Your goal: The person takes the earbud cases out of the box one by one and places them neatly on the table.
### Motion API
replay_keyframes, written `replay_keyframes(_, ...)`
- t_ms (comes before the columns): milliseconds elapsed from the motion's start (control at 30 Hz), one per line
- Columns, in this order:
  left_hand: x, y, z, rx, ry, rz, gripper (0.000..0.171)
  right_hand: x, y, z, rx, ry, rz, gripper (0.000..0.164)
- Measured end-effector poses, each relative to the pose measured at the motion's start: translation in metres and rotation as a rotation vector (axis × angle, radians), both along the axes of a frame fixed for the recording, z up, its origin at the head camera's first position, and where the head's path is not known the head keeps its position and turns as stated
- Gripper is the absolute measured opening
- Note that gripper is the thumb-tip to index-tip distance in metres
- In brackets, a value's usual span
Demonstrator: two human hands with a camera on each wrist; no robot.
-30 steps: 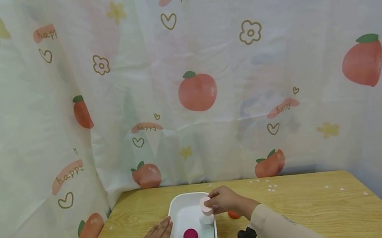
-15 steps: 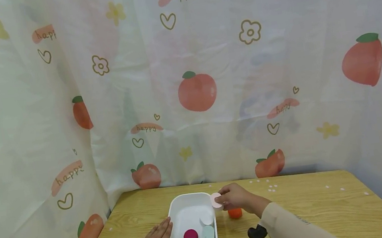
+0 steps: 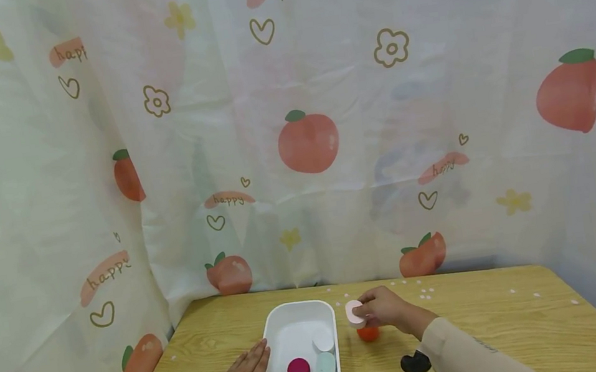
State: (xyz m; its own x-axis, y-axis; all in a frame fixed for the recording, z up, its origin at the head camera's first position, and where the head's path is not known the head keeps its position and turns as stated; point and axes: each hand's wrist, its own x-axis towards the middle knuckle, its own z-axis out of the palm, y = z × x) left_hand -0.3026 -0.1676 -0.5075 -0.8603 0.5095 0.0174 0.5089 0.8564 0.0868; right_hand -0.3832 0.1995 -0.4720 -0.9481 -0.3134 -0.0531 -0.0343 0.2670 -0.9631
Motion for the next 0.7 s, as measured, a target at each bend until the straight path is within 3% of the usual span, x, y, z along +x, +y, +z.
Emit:
replay_keyframes(167, 0.001, 0.000, 0.000, -0.010, 0.005, 0.001, 0.110, -0.002, 0.006, -0.002, 0.016, 0.010, -0.007, 0.046)
replay_keyframes(500, 0.002, -0.003, 0.001, -0.017, 0.085, -0.073, 0.109, -0.005, 0.019, -0.003, -0.003, 0.021, -0.019, 0.039)
replay_keyframes(700, 0.002, -0.003, 0.001, -0.009, 0.061, -0.066, 0.111, -0.003, 0.023, -0.004, 0.007, 0.012, -0.033, 0.039)
